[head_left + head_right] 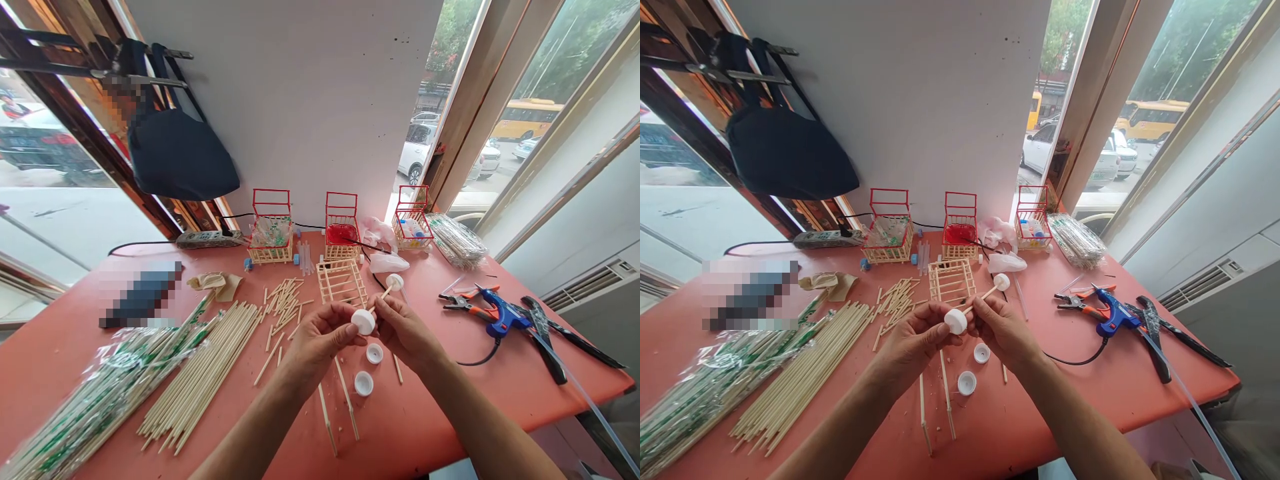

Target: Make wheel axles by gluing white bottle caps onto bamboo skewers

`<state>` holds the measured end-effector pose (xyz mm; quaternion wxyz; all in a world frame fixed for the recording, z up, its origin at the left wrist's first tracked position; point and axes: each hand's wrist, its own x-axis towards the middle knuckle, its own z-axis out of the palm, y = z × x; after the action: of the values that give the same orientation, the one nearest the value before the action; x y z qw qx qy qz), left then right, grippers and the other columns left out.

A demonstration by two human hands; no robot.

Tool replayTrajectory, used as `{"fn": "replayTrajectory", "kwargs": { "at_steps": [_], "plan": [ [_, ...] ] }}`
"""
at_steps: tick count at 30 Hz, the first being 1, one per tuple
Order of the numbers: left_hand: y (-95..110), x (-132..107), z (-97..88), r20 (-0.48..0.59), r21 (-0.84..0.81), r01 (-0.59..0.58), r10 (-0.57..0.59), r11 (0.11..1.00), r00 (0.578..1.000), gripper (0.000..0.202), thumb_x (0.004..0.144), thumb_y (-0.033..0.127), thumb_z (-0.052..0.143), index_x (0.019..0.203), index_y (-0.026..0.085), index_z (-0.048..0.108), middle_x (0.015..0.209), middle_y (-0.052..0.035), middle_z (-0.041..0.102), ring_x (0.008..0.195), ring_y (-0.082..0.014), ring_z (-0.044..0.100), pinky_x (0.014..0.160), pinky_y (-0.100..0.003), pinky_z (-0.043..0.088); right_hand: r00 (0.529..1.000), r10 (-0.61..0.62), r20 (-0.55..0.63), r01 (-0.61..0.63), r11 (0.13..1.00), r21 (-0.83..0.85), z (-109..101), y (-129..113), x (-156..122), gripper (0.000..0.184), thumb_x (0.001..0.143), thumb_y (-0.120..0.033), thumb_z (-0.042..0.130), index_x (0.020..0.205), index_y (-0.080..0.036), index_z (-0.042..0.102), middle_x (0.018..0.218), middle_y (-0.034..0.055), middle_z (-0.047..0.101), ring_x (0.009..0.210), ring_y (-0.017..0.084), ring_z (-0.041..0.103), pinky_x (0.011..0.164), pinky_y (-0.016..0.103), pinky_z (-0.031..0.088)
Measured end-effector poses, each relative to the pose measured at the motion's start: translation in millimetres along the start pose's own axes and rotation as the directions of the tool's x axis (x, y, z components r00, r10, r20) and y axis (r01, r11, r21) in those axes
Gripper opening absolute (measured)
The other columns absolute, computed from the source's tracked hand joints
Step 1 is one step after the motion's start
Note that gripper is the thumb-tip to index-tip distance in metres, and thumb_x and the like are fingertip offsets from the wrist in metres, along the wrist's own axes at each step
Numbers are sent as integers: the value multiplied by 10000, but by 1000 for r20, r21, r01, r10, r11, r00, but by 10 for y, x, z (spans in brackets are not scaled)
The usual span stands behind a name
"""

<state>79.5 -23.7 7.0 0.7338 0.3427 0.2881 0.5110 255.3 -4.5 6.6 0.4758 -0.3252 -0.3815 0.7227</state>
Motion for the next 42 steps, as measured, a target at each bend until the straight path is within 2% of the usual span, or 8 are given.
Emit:
{"fn": "replayTrajectory", "kwargs": {
  "at_steps": [5,10,19,28,42],
  "plan": [
    [11,1,33,11,-39,9,-8,999,1000,409,585,347,1003,818,144,734,807,-38,796,650,-128,724,664,-240,610,1000,-1,9,1,1000,4,0,3,-4,415,775,-528,872,755,-160,680,652,-26,655,583,86,552,584,209,445],
    [2,-2,28,26,-43,15,-14,999,1000,418,600,345,998,834,147,714,807,-40,793,694,-146,748,674,-241,619,1000,0,16,0,1000,0,4,9,-2,416,773,-533,871,753,-165,678,631,-29,653,574,95,554,570,216,448],
    [28,-9,26,135,-29,6,-2,1000,991,334,707,338,945,903,170,733,841,-45,799,766,-171,779,694,-246,626,998,19,60,-20,1000,8,13,23,-4,408,788,-533,858,757,-170,676,644,-29,656,539,95,559,533,220,445],
    [7,-33,47,90,-52,-7,12,999,996,318,661,334,972,870,178,789,837,-32,818,767,-167,790,746,-248,642,997,7,71,-8,1000,20,13,19,-5,397,800,-527,853,773,-168,685,621,-43,636,548,87,562,550,208,448],
    [23,-49,67,55,-32,-28,29,999,998,282,672,317,966,846,171,798,836,-43,822,766,-176,795,754,-255,649,998,13,65,-16,999,50,28,13,-6,409,778,-510,878,727,-150,691,631,-23,675,571,83,601,580,194,470]
  ]
}}
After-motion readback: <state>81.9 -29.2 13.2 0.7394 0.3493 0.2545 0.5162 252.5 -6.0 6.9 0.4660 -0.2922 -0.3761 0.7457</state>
